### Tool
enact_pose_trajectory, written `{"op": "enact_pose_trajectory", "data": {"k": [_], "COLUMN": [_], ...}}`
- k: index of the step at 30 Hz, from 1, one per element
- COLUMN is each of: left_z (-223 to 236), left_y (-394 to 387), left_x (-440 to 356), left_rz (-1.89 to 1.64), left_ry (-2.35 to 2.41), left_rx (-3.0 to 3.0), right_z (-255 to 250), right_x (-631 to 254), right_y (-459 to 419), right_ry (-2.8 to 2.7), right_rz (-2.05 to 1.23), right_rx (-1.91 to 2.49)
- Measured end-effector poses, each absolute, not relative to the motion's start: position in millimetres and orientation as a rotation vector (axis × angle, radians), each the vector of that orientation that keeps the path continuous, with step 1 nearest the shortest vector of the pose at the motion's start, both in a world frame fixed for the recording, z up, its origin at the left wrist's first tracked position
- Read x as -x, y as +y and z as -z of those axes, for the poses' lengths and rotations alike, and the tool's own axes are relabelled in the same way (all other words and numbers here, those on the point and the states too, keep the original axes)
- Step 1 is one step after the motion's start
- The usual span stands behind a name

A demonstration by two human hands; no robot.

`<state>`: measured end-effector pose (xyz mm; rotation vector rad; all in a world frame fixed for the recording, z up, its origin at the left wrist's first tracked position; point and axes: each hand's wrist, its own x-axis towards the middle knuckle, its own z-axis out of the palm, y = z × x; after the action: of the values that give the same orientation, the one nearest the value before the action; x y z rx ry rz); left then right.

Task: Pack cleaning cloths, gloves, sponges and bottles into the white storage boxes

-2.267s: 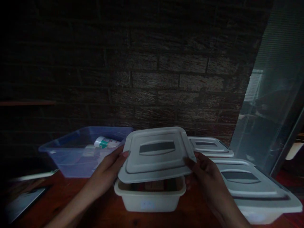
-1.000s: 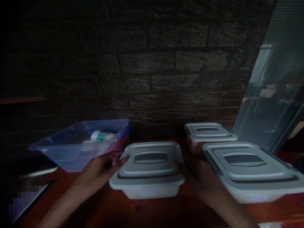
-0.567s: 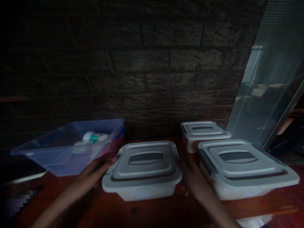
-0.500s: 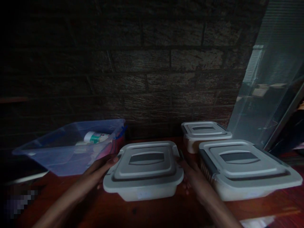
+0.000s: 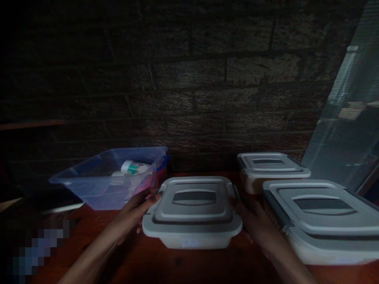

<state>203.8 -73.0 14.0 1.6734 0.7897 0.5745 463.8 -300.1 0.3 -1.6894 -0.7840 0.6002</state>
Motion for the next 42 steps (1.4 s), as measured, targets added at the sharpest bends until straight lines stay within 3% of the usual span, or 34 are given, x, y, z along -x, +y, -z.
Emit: {"op": "enact_pose_trajectory", "data": {"k": [9,16,23,42], "left_z": [-33.2,-37.2,-37.6,-43.3], "left_y": [-85.5,-85.7,-85.4,-85.9], "left_x": [-201.3,-202.7,-199.5,-204.2], "left_rz": [-0.539,-0.298,-0.316,-0.351], "left_ry": [0.847,0.774,0.888,1.026], "left_rx": [-1.899,-1.873,-1.921,-2.024], "right_z": [-16.8,-22.3,-29.2,-38.5], "right_x": [-466.5,-473.7,-476.9,-467.6], "right_y": [-299.7,-299.2,-299.9,-298.4], "right_ry": [-0.98,-1.12,-1.246,-1.393], "right_rz": [-0.44,-0.404,-0.428,-0.294], "right_rx": [1.751,1.845,2.069,2.128]}}
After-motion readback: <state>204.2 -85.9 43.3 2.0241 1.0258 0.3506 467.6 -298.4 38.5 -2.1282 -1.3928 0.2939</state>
